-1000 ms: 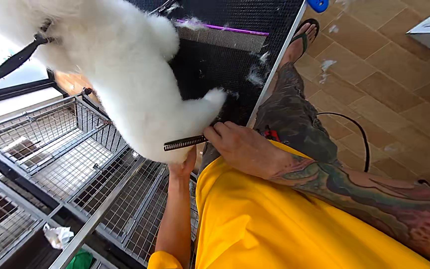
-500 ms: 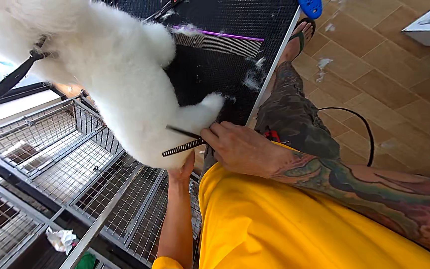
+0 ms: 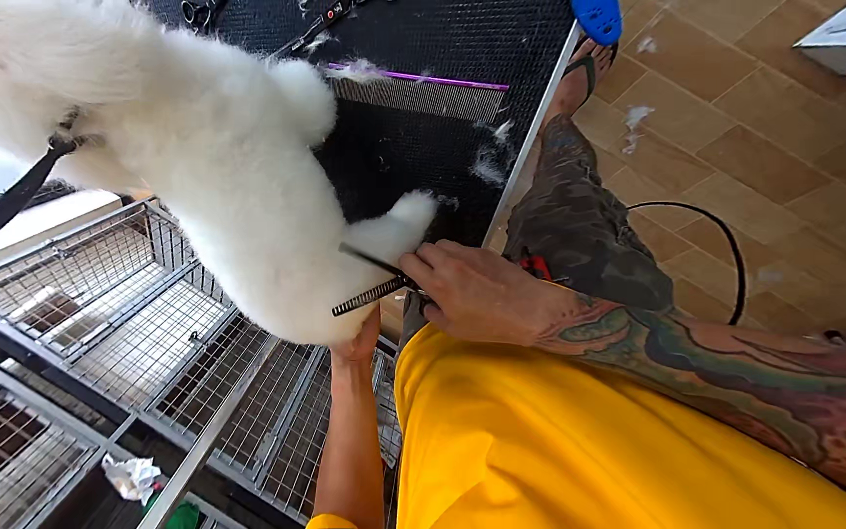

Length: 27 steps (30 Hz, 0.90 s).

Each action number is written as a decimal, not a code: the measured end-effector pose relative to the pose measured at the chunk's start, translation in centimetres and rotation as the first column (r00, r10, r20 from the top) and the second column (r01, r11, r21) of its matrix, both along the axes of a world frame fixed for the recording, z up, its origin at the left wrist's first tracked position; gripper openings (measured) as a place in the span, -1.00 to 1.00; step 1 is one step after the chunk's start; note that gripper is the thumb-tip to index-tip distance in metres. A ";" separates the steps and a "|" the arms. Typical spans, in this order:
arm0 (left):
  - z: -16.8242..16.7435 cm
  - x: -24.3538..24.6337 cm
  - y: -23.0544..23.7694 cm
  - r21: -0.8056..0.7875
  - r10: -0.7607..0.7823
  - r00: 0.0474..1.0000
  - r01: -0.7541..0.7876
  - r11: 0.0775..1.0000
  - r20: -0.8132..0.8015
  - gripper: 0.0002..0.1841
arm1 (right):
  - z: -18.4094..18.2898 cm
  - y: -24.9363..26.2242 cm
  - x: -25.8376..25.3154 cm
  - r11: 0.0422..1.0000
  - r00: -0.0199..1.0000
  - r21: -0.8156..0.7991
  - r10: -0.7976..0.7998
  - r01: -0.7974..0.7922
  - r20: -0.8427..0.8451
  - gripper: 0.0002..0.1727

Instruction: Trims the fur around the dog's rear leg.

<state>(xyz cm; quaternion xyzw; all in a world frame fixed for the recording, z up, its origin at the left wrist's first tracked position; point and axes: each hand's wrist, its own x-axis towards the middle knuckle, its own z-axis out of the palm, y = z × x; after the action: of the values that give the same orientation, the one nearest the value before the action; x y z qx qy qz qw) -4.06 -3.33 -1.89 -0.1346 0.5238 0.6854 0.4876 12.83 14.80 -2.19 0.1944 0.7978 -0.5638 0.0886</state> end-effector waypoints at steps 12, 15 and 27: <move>-0.1 0.1 0.4 0.030 0.036 0.999 -0.037 0.999 0.018 -0.57 | -0.5 0.9 0.6 0.993 0.993 -0.114 0.049 -0.037 0.104 -0.55; -0.1 0.2 0.6 0.027 0.049 0.999 -0.049 0.998 0.003 -0.60 | -1.1 1.1 0.8 0.975 0.979 -0.221 0.030 0.016 0.201 -0.59; 0.4 0.1 -0.3 0.030 -0.042 0.999 0.042 0.999 -0.009 -0.62 | -5.6 -6.1 1.5 0.952 0.952 0.174 -0.212 0.252 -0.218 -0.67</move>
<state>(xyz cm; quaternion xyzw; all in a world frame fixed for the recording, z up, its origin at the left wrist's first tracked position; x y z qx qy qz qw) -3.98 -3.59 -1.45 -0.1134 0.5180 0.6834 0.5018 14.36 8.66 -7.75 0.2384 0.8265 -0.5039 -0.0781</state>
